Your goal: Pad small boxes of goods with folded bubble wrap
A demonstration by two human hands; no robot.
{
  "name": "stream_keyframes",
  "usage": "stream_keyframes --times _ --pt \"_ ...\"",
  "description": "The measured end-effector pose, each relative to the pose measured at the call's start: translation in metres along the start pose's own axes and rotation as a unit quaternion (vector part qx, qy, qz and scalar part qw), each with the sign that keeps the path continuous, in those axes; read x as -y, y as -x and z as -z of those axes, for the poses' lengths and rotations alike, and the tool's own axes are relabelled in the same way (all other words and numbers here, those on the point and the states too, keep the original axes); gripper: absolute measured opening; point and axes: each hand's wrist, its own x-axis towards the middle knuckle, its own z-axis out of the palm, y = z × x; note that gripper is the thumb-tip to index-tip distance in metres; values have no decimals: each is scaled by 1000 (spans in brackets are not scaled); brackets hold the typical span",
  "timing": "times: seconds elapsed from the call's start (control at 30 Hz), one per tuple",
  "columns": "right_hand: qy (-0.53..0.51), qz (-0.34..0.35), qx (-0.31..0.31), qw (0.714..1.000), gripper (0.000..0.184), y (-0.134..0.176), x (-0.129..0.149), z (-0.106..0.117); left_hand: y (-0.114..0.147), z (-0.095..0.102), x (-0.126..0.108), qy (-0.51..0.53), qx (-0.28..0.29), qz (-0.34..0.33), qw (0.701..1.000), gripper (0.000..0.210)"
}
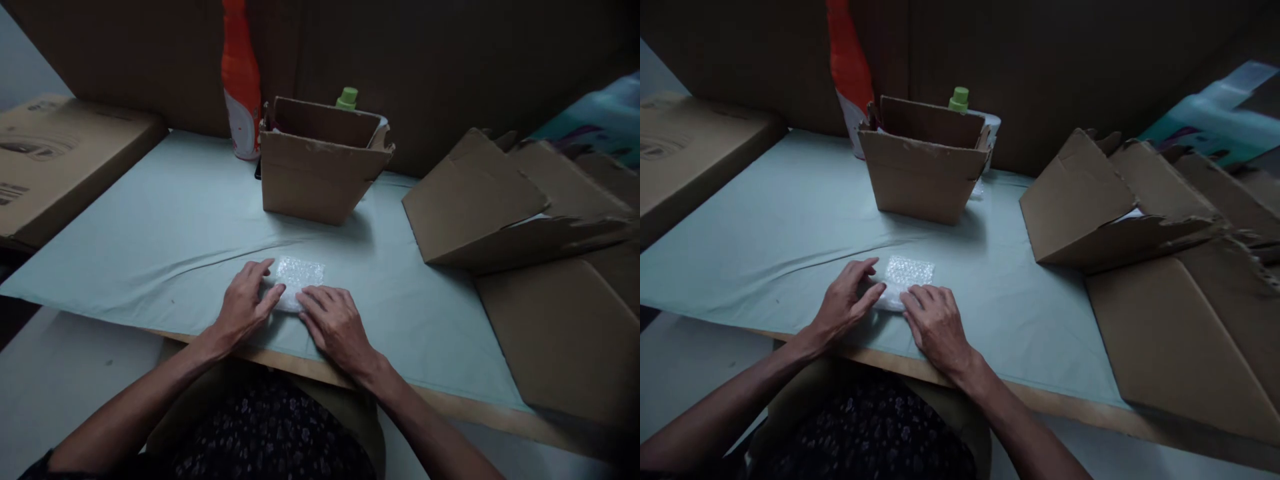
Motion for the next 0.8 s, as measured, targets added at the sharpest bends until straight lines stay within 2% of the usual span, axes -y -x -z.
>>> stream_keyframes --times 0.07,0.13,0.17,0.23,0.3,0.37,0.43,0.47,0.57,0.6,0.63,0.7,0.73,0.8 --pt "-74 -49 -45 995 28 -4 -3 -1 12 5 -6 135 -5 106 985 54" --pt "-171 -110 -75 976 26 -6 -1 1 24 5 -12 268 29 197 943 66" --pt "-225 -137 -69 962 25 -6 2 2 29 3 -15 320 53 219 920 69" --pt "-314 -172 -35 933 23 -5 8 6 34 -2 -22 380 81 231 892 72" --pt "-341 -182 -20 922 22 -2 9 11 35 -9 -28 386 79 230 890 72" --pt "-330 -185 -30 925 36 0 5 17 35 -14 -32 364 76 227 900 72" --pt "-350 -185 -10 918 60 0 -2 25 37 -18 -32 347 100 200 911 72" --pt "-371 -181 14 911 60 0 -5 28 38 -19 -30 342 120 179 915 70" --pt "-398 -168 57 900 18 -1 -12 33 31 -16 -25 279 183 91 938 66" --pt "-394 -173 58 901 11 -2 -15 34 22 -12 -25 236 180 57 953 65" --pt "-389 -182 54 901 12 -2 -18 34 9 -6 -28 185 158 16 970 65" --pt "-381 -202 56 900 14 -4 -26 37 -30 11 -40 72 65 -86 992 65" --pt "-376 -206 60 901 14 -5 -30 39 -54 19 -48 15 8 -147 989 64" --pt "-359 -202 57 910 14 -9 -39 48 -107 32 -64 -101 -95 -243 960 56"
